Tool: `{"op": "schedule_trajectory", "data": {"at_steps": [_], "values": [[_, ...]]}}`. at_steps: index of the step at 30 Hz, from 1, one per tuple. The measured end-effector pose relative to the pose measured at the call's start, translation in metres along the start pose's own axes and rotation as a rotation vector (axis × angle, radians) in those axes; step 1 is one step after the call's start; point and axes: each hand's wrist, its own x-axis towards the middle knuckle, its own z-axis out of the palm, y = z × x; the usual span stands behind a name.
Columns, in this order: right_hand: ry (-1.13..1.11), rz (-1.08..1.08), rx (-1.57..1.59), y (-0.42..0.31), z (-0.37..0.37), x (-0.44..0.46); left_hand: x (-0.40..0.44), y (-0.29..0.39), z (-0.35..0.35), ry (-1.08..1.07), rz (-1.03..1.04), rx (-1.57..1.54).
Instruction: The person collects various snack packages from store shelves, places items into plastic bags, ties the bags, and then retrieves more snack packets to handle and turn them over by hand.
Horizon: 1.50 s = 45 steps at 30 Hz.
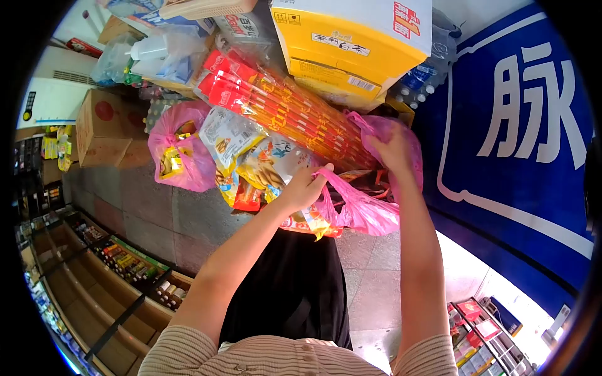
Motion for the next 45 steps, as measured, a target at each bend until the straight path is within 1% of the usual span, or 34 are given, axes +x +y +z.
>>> {"op": "schedule_trajectory", "data": {"at_steps": [2,3,4,5,6,7,8,10,11,12,14,15,17,18,20,21,23,24,26,27,28,30,31,32,33,34,35,36,37,38,40,41,44,45], "values": [[-0.575,0.145,-0.285,-0.008,0.021,0.011,-0.002,0.004,-0.003,-0.005,-0.058,-0.006],[-0.577,0.145,-0.280,-0.022,0.025,0.014,-0.001,0.005,-0.004,-0.010,-0.111,-0.002],[-0.506,0.038,-0.077,-0.048,0.022,0.019,0.002,0.000,-0.006,-0.008,-0.113,0.002],[-0.430,-0.067,0.120,-0.077,0.016,0.024,0.007,-0.010,-0.006,0.103,0.033,0.017],[-0.335,-0.212,0.115,-0.113,0.010,0.024,0.012,-0.007,-0.014,0.150,0.053,0.035],[-0.326,-0.324,0.237,-0.129,0.011,0.031,0.017,-0.004,-0.022,0.197,0.072,0.054],[-0.327,-0.322,0.236,-0.146,0.011,0.033,0.024,0.001,-0.027,0.195,0.070,0.053],[-0.327,-0.210,0.308,-0.174,0.017,0.035,0.035,0.018,-0.033,0.349,0.184,0.208],[-0.322,-0.263,0.326,-0.177,0.027,0.034,0.037,0.030,-0.040,0.291,0.132,0.394],[-0.317,-0.301,0.235,-0.177,0.031,0.036,0.036,0.047,-0.045,0.289,0.131,0.393],[-0.356,-0.356,-0.064,-0.174,0.020,0.035,0.037,0.069,-0.051,0.716,0.537,0.510],[-0.358,-0.353,-0.067,-0.173,0.020,0.030,0.045,0.069,-0.055,0.713,0.536,0.507],[-0.497,-0.319,0.002,-0.170,0.019,0.016,0.064,0.070,-0.067,0.514,0.826,0.456],[-0.509,-0.304,0.007,-0.171,0.018,0.011,0.070,0.067,-0.072,0.512,0.825,0.456],[-0.429,-0.243,0.363,-0.159,0.008,-0.002,0.076,0.061,-0.080,-0.106,0.542,0.337],[-0.429,-0.241,0.363,-0.148,-0.002,-0.010,0.066,0.076,-0.088,-0.144,0.414,0.347],[-0.153,-0.127,0.318,-0.124,-0.024,-0.024,0.059,0.079,-0.093,-0.124,0.418,0.339],[-0.153,-0.125,0.318,-0.119,-0.029,-0.029,0.057,0.080,-0.095,-0.102,0.423,0.332],[-0.392,-0.024,0.306,-0.114,-0.033,-0.035,0.051,0.083,-0.095,-0.092,0.458,0.336],[-0.454,-0.069,0.282,-0.124,-0.027,-0.035,0.047,0.083,-0.097,-0.061,0.492,0.432],[-0.453,-0.070,0.282,-0.125,-0.019,-0.034,0.044,0.082,-0.099,-0.029,0.525,0.528],[-0.688,-0.230,0.082,-0.117,0.001,-0.035,0.040,0.074,-0.096,0.006,0.522,0.447],[-0.620,-0.316,0.125,-0.113,0.012,-0.038,0.038,0.072,-0.093,0.045,0.605,0.470],[-0.619,-0.316,0.126,-0.107,0.014,-0.035,0.035,0.070,-0.090,0.084,0.688,0.493],[-0.726,-0.295,0.090,-0.102,0.012,-0.030,0.030,0.070,-0.087,0.090,0.633,0.399],[-0.833,-0.274,0.054,-0.095,0.009,-0.025,0.028,0.067,-0.090,0.090,0.633,0.399],[-0.979,-0.131,0.078,-0.077,0.011,-0.023,0.025,0.060,-0.096,0.096,0.588,0.370],[-0.986,-0.141,0.085,-0.067,0.010,-0.021,0.022,0.053,-0.101,0.102,0.543,0.340],[-0.936,-0.154,-0.024,-0.060,0.009,-0.021,0.022,0.047,-0.098,0.108,0.565,0.309],[-0.892,-0.182,-0.119,-0.057,0.014,-0.020,0.020,0.041,-0.097,0.119,0.657,0.395],[-0.789,-0.234,-0.311,-0.056,0.020,-0.023,0.015,0.048,-0.092,0.123,0.602,0.249],[-0.726,-0.252,-0.419,-0.054,0.020,-0.025,0.014,0.049,-0.091,0.140,0.600,0.252],[-0.781,-0.266,-0.362,-0.109,-0.005,-0.028,0.014,0.053,-0.091,0.157,0.584,0.239],[-0.750,-0.206,-0.074,-0.133,-0.017,-0.031,0.015,0.055,-0.091,0.154,0.566,0.194]]}}
